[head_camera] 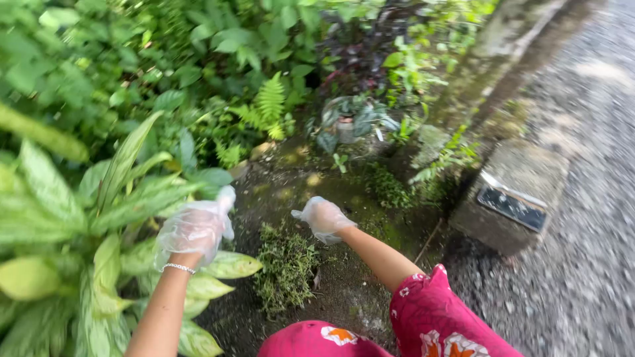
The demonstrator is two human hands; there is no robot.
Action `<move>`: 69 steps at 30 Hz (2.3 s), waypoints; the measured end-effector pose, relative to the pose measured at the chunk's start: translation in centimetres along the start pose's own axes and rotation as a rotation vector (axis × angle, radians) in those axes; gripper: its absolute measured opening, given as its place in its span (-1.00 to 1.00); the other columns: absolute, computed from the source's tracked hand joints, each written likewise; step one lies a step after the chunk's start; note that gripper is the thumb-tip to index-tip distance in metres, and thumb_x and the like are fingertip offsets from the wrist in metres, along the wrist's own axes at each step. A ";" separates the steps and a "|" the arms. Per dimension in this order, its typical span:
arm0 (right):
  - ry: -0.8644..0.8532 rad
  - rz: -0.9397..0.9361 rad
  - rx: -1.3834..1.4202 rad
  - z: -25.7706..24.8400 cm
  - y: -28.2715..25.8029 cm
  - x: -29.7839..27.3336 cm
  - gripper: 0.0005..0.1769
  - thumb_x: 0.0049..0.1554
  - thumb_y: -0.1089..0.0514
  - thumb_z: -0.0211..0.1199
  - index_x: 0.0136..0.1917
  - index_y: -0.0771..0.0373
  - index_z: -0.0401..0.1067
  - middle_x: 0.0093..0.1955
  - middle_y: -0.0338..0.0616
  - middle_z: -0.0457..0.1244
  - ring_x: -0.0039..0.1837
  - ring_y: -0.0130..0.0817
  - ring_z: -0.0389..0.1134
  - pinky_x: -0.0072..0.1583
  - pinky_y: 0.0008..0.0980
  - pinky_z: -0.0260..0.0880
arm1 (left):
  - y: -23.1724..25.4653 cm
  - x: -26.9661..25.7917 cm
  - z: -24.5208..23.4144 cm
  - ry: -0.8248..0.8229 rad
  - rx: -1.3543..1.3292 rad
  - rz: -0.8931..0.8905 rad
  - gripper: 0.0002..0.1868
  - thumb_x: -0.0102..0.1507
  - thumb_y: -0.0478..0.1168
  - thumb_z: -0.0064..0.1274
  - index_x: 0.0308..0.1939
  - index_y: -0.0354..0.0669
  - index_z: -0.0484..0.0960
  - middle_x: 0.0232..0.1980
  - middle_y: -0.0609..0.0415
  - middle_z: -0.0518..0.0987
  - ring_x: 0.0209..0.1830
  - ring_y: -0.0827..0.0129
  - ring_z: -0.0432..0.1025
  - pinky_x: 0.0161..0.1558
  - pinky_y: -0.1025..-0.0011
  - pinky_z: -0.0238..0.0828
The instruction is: Removing weeds, moss, and debris from around potted plants and the ground area in a garden.
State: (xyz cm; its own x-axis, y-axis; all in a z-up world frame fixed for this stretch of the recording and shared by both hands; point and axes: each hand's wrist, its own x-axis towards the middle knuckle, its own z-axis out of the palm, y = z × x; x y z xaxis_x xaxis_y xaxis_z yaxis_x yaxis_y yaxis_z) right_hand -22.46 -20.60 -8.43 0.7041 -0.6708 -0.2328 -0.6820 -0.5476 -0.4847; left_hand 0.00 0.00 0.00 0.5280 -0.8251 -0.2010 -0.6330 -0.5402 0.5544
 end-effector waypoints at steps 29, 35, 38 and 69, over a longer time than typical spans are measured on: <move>0.044 0.316 -0.430 -6.1 29.9 -12.2 -0.50 0.27 -0.26 0.07 -0.07 0.12 0.64 -0.43 0.03 0.30 -0.32 0.00 0.38 -0.18 -0.09 0.40 | 9.8 10.2 13.7 -0.119 -0.382 -0.256 -0.23 0.54 0.27 -0.26 -0.27 -0.24 0.86 -0.29 0.09 0.74 -0.27 0.18 0.52 -0.10 0.20 0.41; -0.212 -0.123 -0.919 -0.1 40.6 -3.1 -0.32 0.15 0.22 0.08 0.54 -0.02 0.26 -0.29 -0.07 0.29 -0.30 -0.19 0.35 -0.23 -0.25 0.41 | 2.2 20.2 27.7 0.129 -0.370 0.123 -0.77 0.32 -0.16 -0.04 -0.07 -0.05 0.71 -0.10 0.15 0.72 -0.26 0.26 0.52 -0.16 0.32 0.48; 0.112 0.089 -0.446 -1.9 38.1 -0.2 -0.63 0.22 0.09 0.22 0.29 0.14 0.41 -0.23 -0.07 0.37 -0.17 -0.21 0.37 -0.07 -0.25 0.39 | 3.5 22.1 31.9 0.246 0.199 0.394 -0.64 0.21 -0.34 0.00 0.04 0.05 0.68 -0.01 0.16 0.68 -0.17 0.34 0.52 -0.05 0.41 0.56; 0.505 0.081 0.112 4.7 46.8 1.5 -0.88 0.05 0.30 0.32 -0.09 0.27 0.55 -0.10 0.00 0.37 0.00 -0.07 0.41 0.06 -0.21 0.40 | 20.8 23.5 60.3 0.145 -1.562 -0.240 -0.77 0.31 -0.34 0.15 0.00 -0.44 0.61 -0.12 -0.11 0.70 -0.30 0.33 0.59 -0.28 0.45 0.59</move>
State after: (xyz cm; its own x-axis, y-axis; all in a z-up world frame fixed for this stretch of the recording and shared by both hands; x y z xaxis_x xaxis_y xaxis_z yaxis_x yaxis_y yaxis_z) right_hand -52.44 -44.89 -35.41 0.4479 -0.8815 0.1492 -0.6857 -0.4458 -0.5754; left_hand -34.88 -40.58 -41.89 0.6312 -0.6774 -0.3777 0.6015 0.1201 0.7898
